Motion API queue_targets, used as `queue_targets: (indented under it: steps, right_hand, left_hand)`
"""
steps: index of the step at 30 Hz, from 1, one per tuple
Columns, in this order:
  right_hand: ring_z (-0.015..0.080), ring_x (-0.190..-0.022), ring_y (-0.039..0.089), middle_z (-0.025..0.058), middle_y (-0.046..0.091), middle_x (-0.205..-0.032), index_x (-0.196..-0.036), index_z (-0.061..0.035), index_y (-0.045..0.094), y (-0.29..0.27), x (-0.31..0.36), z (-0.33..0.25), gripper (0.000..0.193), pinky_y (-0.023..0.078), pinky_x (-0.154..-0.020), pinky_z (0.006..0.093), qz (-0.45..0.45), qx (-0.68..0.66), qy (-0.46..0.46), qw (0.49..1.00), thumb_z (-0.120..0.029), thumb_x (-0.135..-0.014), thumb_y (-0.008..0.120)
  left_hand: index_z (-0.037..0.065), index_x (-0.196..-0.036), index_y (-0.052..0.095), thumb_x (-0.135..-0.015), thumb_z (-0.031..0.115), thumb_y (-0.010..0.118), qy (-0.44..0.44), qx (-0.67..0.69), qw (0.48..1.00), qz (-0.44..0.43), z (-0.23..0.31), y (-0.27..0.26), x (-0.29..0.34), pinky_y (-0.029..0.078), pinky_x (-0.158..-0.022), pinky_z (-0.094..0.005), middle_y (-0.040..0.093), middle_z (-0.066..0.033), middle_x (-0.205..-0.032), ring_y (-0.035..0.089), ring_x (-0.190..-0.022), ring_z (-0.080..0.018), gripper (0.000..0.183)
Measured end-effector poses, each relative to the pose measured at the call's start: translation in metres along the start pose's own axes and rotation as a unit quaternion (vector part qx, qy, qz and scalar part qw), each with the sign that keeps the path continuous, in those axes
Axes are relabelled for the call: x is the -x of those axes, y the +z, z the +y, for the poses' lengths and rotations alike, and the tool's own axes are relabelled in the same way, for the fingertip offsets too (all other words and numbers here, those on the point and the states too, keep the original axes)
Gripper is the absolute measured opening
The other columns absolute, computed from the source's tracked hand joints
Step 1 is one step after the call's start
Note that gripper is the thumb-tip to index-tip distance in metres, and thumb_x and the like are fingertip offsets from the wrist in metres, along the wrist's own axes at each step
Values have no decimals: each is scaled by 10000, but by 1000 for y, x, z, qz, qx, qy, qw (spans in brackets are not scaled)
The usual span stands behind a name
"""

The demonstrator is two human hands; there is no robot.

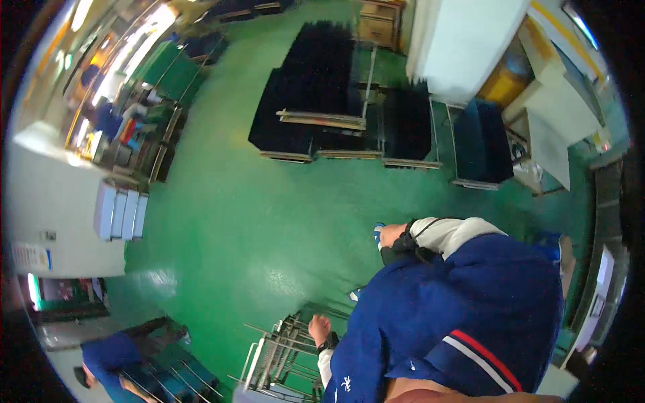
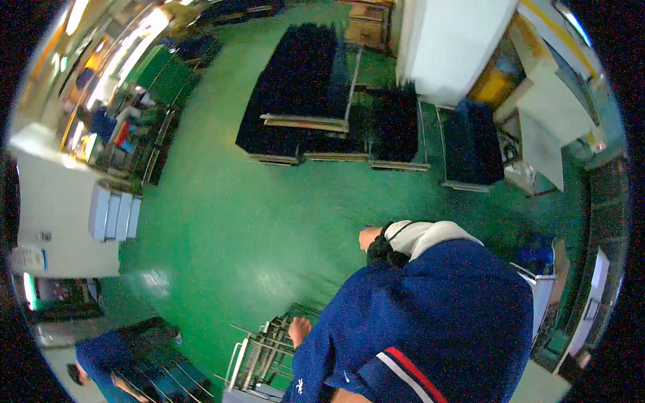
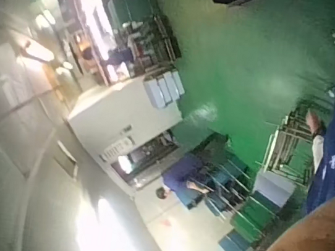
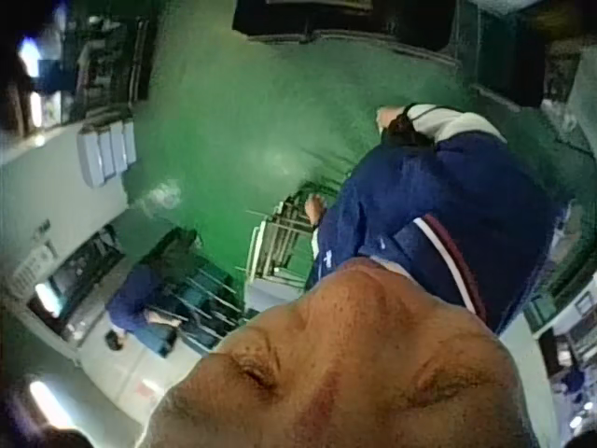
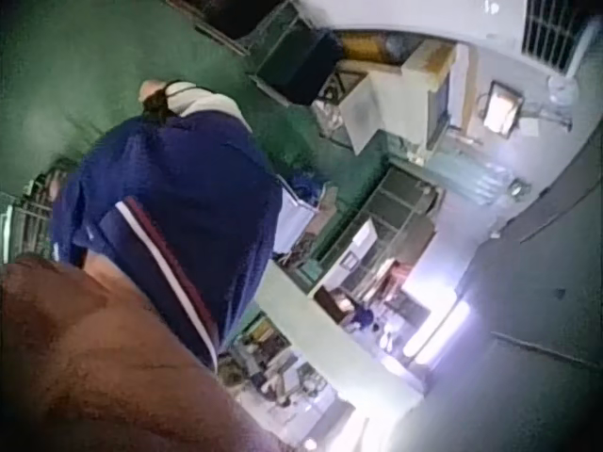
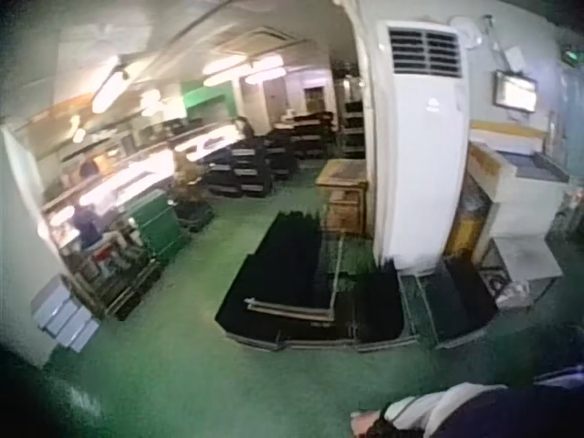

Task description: Loading blue plates into a processing machine and then organizing them into a metal rack.

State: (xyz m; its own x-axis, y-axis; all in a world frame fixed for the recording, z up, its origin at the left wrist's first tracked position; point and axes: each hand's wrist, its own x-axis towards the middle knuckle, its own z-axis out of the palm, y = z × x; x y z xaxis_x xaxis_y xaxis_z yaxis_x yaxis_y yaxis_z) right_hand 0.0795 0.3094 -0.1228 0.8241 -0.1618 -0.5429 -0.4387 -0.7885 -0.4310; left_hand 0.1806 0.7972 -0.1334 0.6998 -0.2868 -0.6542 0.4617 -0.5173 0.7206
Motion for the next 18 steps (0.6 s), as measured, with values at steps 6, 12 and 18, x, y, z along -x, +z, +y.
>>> queue_targets:
  steps: [6, 12, 18]
  right_hand:
    - [371, -537, 505, 215, 535, -621, -632, -33, 608, -40, -8, 154, 169, 387, -532, 492, 82, -97, -99, 987, -200, -617, 596]
    - [357, -678, 606, 159, 649, -735, -774, -54, 686, -41, 29, 286, 160, 484, -609, 437, 174, -77, 74, 979, -168, -673, 639]
    - [347, -580, 587, 145, 623, -686, -683, -111, 698, -2, 87, 255, 132, 466, -509, 484, 105, -43, 281, 953, -217, -604, 688]
  left_hand:
    - [45, -1062, 553, -922, 228, 596, -8, 187, 980, -60, 116, 100, -114, 505, -630, -352, 639, -110, -931, 625, -775, -254, 235]
    - [-8, -1155, 541, -935, 242, 587, -90, 142, 973, -161, 248, 185, -136, 531, -663, -338, 654, -147, -1006, 652, -806, -258, 337]
    - [-15, -1144, 542, -928, 237, 595, -116, 59, 979, -159, 267, 183, -196, 538, -650, -339, 654, -163, -1022, 667, -813, -276, 336]
